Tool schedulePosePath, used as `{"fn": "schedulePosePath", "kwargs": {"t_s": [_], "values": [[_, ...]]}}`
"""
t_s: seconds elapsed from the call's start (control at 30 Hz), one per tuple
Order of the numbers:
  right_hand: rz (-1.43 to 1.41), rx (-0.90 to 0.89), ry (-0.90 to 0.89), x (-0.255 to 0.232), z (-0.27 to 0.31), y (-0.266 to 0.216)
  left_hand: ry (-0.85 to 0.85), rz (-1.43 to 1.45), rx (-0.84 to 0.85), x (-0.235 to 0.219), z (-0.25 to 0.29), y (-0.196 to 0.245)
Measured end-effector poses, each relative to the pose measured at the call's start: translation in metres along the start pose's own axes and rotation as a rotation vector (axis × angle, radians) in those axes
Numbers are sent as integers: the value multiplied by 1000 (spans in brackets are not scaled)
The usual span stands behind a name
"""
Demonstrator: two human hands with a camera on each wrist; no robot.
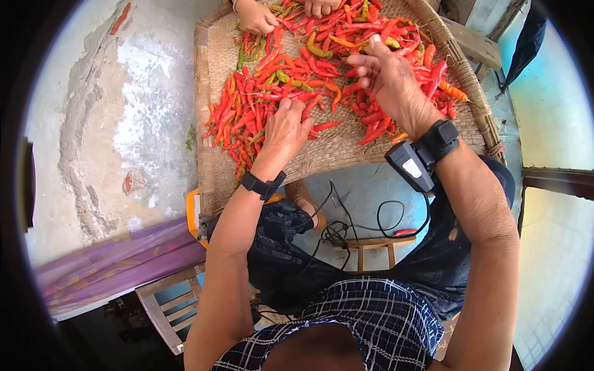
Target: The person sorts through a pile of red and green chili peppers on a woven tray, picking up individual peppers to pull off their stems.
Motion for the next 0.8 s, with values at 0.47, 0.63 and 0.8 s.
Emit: {"fn": "schedulePosePath", "kwargs": {"t_s": [0.47,0.63,0.8], "values": [[1677,-664,-534,1,19,37,3,511,168,-8,5,16],[1403,-687,-377,-5,0,5,-155,137,216,1,9,-5],[1011,-450,62,-12,-15,-23,-114,50,240,12,11,0]]}}
Point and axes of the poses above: each hand's wrist, its own z-axis away from the middle knuckle, its own x-axis out of the palm, y = z × x, the point moved 1 cm from there along -z, towards the middle knuckle, and after that the axes turned 11 degrees about z, right-handed, at the moved point
